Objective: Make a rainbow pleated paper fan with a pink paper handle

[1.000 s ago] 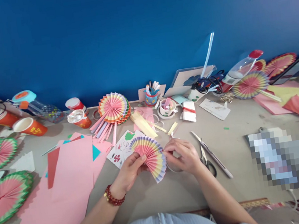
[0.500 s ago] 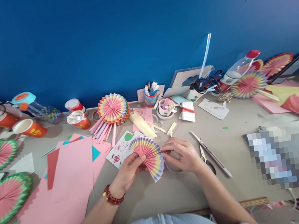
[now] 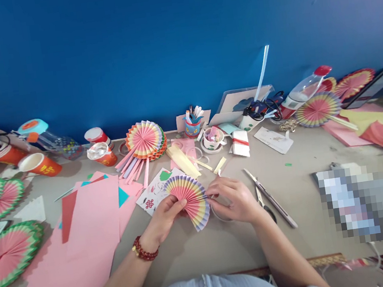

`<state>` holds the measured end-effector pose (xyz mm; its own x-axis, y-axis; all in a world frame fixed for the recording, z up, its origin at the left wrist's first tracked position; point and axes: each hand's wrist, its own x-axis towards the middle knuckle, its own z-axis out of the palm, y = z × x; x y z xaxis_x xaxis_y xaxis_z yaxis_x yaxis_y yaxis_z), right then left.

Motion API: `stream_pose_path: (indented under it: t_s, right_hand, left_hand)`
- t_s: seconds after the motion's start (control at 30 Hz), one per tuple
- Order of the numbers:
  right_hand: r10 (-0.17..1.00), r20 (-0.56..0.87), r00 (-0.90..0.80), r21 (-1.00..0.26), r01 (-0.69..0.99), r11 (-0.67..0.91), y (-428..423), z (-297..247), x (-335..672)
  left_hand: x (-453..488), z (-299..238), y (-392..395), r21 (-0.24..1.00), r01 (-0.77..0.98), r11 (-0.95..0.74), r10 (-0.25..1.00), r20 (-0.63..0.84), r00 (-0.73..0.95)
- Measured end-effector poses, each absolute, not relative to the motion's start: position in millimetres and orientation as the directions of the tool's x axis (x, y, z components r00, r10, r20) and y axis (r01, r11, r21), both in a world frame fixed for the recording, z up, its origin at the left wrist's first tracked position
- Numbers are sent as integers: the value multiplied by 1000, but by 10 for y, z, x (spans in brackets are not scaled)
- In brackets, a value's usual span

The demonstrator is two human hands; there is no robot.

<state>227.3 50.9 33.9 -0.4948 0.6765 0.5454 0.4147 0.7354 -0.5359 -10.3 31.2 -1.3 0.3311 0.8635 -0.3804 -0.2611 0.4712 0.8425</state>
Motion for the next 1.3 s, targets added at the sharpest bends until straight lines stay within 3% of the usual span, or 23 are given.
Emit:
stream_pose_path:
  t_s: [0.33,0.7,0.83,1.03,1.3]
  right_hand:
    - [639,541,-547,-547,348,761,510,342,2282]
    - [702,442,-558,-511,486,709,508,352,2282]
    - [689,423,-588,-436,535,724,497,351,2252]
    - [593,514,-620,-271,538,798,465,338,2224]
    - [647,451,-615,-225,623,749,444,420,2102]
  left_hand:
    - [-81,-29,321,850,-309,427,896,-351,272]
    - [-79,-70,348,929,-203,311,934,-258,248]
    - [-60,-57,338,953,-159,259,943,-214,255]
    - [-44,-49,318,957,-146,250,947,-210,244]
    - [-6,-48,294,964,-134,231,944,-188,271]
